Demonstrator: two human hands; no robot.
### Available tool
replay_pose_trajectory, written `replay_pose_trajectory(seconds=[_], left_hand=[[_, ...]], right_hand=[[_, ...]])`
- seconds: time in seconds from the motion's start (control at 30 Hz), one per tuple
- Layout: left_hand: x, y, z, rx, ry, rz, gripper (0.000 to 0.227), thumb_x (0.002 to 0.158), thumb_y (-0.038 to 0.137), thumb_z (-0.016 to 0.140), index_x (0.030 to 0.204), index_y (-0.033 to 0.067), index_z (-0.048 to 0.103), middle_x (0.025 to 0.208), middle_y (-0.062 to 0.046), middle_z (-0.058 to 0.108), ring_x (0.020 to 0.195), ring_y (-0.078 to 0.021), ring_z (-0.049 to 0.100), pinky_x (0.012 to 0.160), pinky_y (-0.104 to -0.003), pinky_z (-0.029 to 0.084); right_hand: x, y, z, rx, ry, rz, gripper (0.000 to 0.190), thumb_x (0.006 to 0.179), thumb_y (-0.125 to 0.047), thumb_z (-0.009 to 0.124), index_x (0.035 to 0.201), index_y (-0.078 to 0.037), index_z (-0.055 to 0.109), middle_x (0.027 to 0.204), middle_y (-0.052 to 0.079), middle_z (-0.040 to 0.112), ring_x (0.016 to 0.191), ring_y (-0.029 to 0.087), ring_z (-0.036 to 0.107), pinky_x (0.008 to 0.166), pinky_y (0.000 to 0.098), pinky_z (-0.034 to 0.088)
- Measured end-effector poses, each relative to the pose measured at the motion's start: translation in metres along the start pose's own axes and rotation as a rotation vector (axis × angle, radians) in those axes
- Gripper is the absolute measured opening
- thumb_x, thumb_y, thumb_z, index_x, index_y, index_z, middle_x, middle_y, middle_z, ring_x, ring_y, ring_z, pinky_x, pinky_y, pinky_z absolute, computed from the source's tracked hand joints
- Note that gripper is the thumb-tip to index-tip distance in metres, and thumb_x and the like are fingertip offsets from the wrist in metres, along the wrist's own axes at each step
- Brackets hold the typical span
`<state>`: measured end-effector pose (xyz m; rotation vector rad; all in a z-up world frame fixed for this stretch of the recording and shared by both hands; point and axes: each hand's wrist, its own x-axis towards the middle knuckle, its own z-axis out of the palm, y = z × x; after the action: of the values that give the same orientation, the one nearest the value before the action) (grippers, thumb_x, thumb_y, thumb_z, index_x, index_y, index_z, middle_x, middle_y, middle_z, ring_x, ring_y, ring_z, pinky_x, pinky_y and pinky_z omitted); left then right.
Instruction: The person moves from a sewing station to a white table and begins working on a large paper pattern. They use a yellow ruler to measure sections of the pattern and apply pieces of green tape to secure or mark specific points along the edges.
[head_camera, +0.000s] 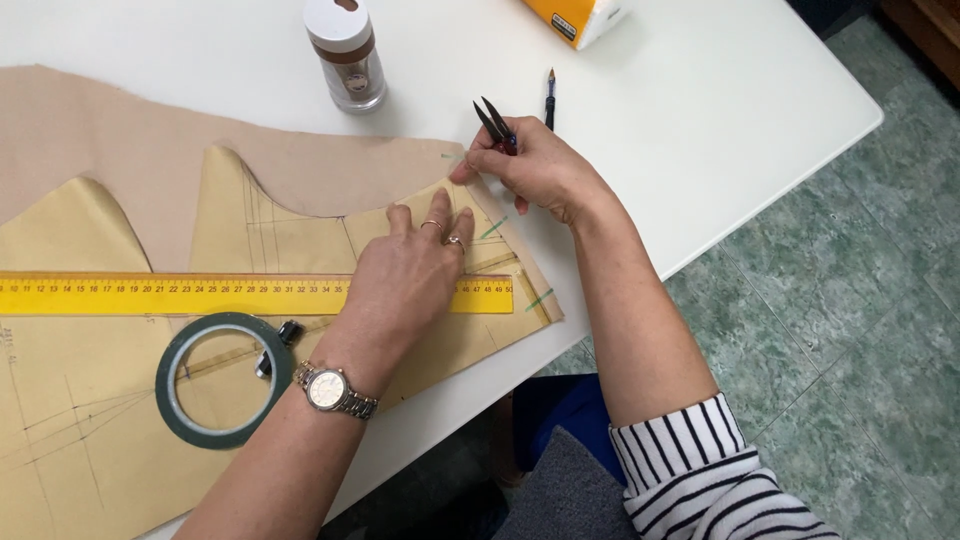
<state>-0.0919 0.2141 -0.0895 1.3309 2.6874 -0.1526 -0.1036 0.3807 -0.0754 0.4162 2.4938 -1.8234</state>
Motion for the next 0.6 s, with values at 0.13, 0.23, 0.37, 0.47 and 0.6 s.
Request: replay_pose_trajectory(seconds=[0.13, 0.23, 0.37, 0.47, 0.6], left_hand=[[-0.004, 0.004, -0.001, -0.021, 0.021, -0.013, 0.050, 0.088, 0.005, 0.049, 0.138, 0.0052, 0.047, 0.142, -0.024, 0.043, 0.114, -0.0532, 0.048, 0.067, -0.055, 0.059], [-0.002, 0.003, -0.003, -0.048, 0.058, -0.045, 0.049, 0.088, 0.005, 0.050, 0.137, 0.0060, 0.048, 0.142, -0.020, 0.043, 0.116, -0.0515, 0.048, 0.068, -0.051, 0.060], [-0.003, 0.002, -0.007, -0.103, 0.030, -0.044, 0.049, 0.088, 0.008, 0.053, 0.136, 0.0063, 0.047, 0.142, -0.018, 0.042, 0.115, -0.0518, 0.047, 0.064, -0.052, 0.060], [-0.001, 0.001, -0.011, -0.106, -0.054, -0.046, 0.050, 0.091, 0.012, 0.052, 0.140, 0.0061, 0.043, 0.145, -0.018, 0.037, 0.118, -0.0527, 0.043, 0.063, -0.055, 0.060], [0.003, 0.001, -0.001, -0.060, -0.112, -0.043, 0.060, 0.090, 0.008, 0.049, 0.145, 0.0069, 0.025, 0.152, -0.015, 0.022, 0.121, -0.0478, 0.037, 0.055, -0.043, 0.063]], right_hand=[[-0.002, -0.002, 0.000, -0.007, 0.000, 0.002, 0.009, 0.081, -0.007, 0.066, 0.079, 0.002, 0.066, 0.061, 0.006, 0.053, 0.047, 0.007, 0.046, 0.024, 0.0149, 0.039], [0.004, -0.014, -0.009, 0.026, -0.045, 0.010, 0.015, 0.081, -0.011, 0.068, 0.082, 0.004, 0.065, 0.062, 0.005, 0.046, 0.051, 0.012, 0.047, 0.027, 0.0207, 0.037], [0.014, -0.029, -0.026, -0.052, -0.118, 0.006, 0.015, 0.077, -0.011, 0.072, 0.081, 0.003, 0.068, 0.060, 0.006, 0.050, 0.050, 0.012, 0.047, 0.029, 0.0202, 0.040], [0.027, -0.024, -0.031, -0.124, -0.225, 0.032, 0.017, 0.073, -0.010, 0.076, 0.083, 0.003, 0.070, 0.060, 0.009, 0.057, 0.050, 0.013, 0.049, 0.030, 0.0199, 0.041], [0.043, -0.010, -0.035, -0.349, -0.529, 0.142, 0.009, 0.080, -0.017, 0.066, 0.084, -0.009, 0.067, 0.075, 0.003, 0.061, 0.064, 0.012, 0.052, 0.047, 0.0258, 0.042]])
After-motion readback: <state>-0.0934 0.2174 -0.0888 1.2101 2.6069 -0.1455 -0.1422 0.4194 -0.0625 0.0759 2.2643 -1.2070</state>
